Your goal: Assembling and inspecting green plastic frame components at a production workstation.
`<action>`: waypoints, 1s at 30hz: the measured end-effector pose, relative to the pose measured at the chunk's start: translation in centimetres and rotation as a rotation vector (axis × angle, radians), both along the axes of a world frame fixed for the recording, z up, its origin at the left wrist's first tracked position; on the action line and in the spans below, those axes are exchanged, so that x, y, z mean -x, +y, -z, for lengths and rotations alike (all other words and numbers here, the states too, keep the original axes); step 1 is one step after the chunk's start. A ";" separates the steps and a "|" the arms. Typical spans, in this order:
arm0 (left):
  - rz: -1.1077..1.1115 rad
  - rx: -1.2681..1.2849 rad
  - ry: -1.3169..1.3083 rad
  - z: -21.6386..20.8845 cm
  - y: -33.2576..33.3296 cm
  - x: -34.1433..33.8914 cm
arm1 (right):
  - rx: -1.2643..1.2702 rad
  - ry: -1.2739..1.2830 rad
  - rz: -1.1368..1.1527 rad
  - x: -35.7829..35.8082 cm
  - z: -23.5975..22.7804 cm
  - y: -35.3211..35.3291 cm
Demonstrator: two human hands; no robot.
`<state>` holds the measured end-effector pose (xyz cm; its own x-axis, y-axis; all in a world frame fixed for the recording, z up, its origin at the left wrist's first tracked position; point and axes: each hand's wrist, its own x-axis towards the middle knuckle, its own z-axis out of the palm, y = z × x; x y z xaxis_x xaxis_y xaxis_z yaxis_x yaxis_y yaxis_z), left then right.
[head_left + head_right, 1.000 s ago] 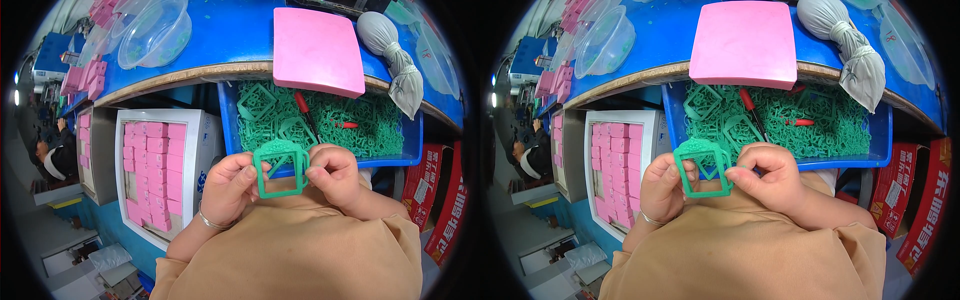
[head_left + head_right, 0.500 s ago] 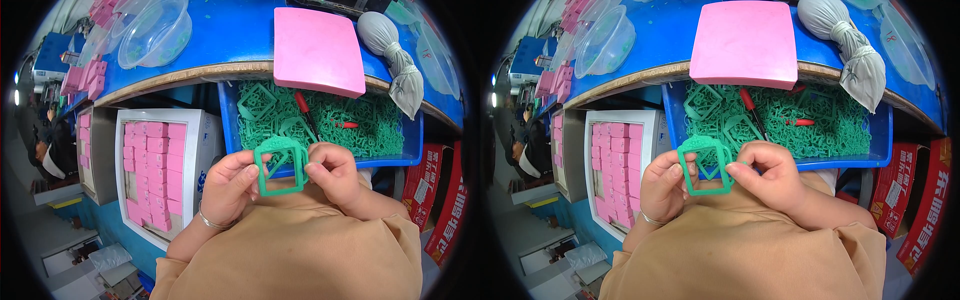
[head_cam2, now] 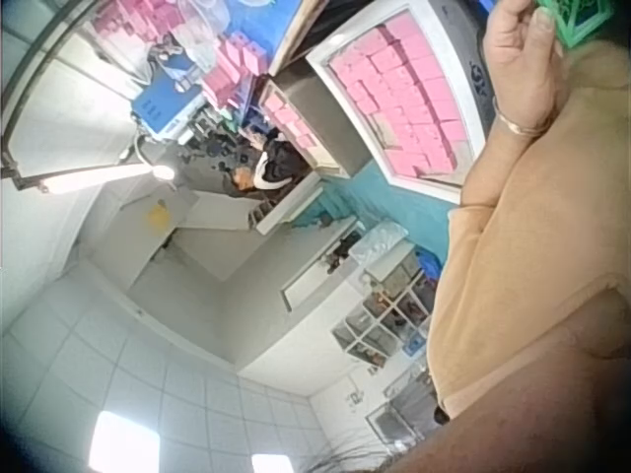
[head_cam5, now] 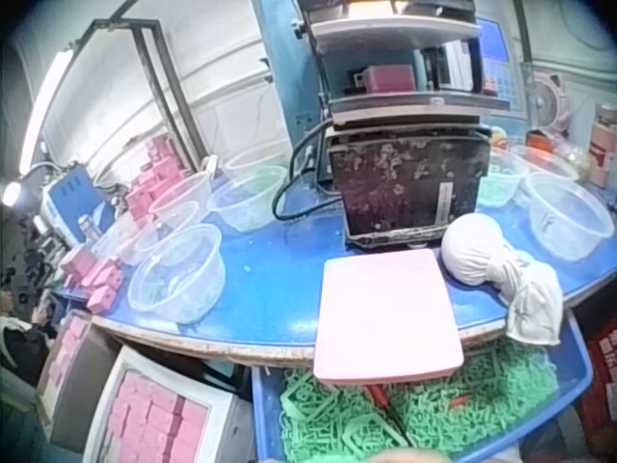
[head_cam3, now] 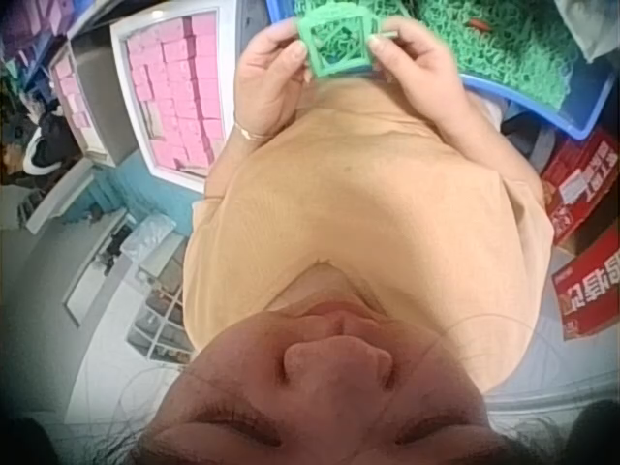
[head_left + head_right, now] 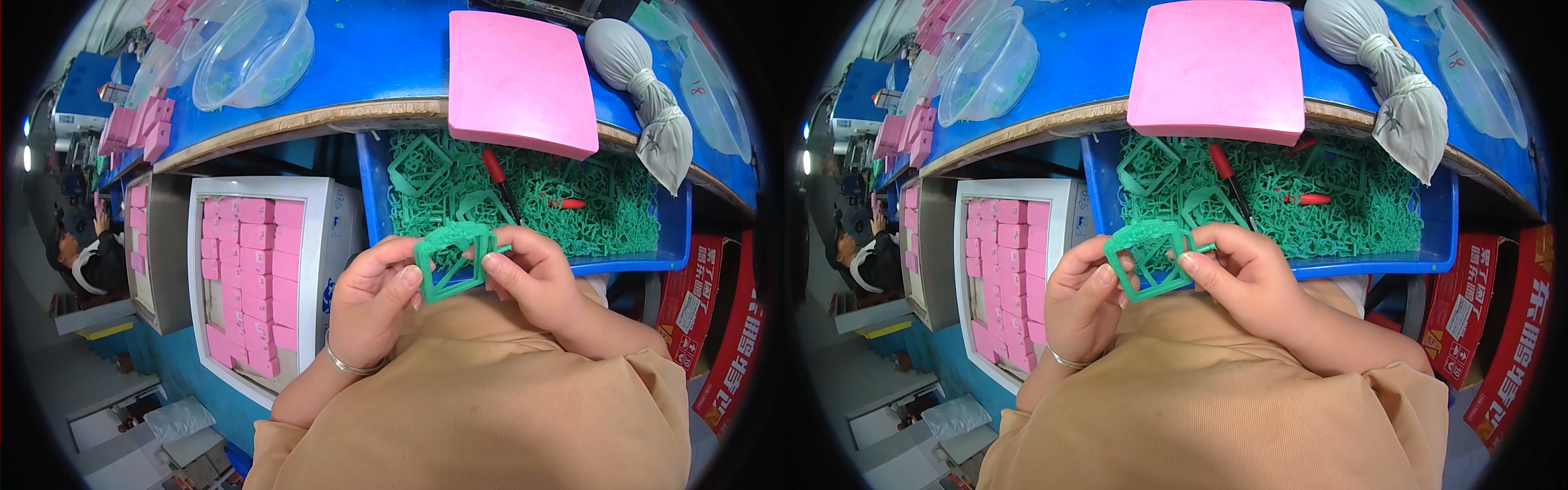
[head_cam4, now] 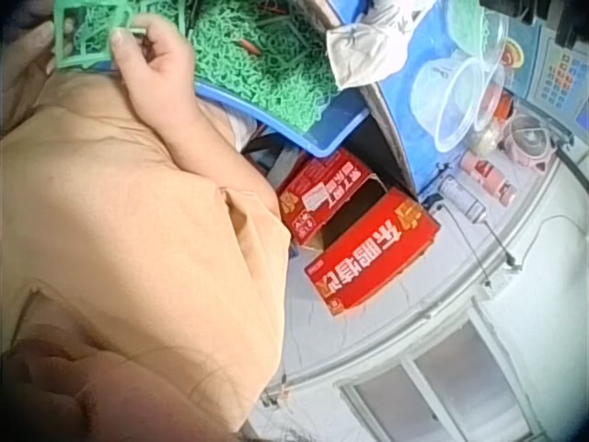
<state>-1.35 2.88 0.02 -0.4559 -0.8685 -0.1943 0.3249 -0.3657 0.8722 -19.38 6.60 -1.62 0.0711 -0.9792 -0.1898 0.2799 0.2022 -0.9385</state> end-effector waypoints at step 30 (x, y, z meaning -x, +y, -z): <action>0.166 0.722 -0.606 -0.7 -0.6 -0.2 | 0.409 0.151 -0.041 0.4 0.2 0.0</action>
<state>-1.12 2.25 0.69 -0.5817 -0.8045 0.1200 -0.2632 0.3258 0.9080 -19.77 6.64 -1.78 0.1131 -0.9729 0.2015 0.1324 -0.1863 -0.9735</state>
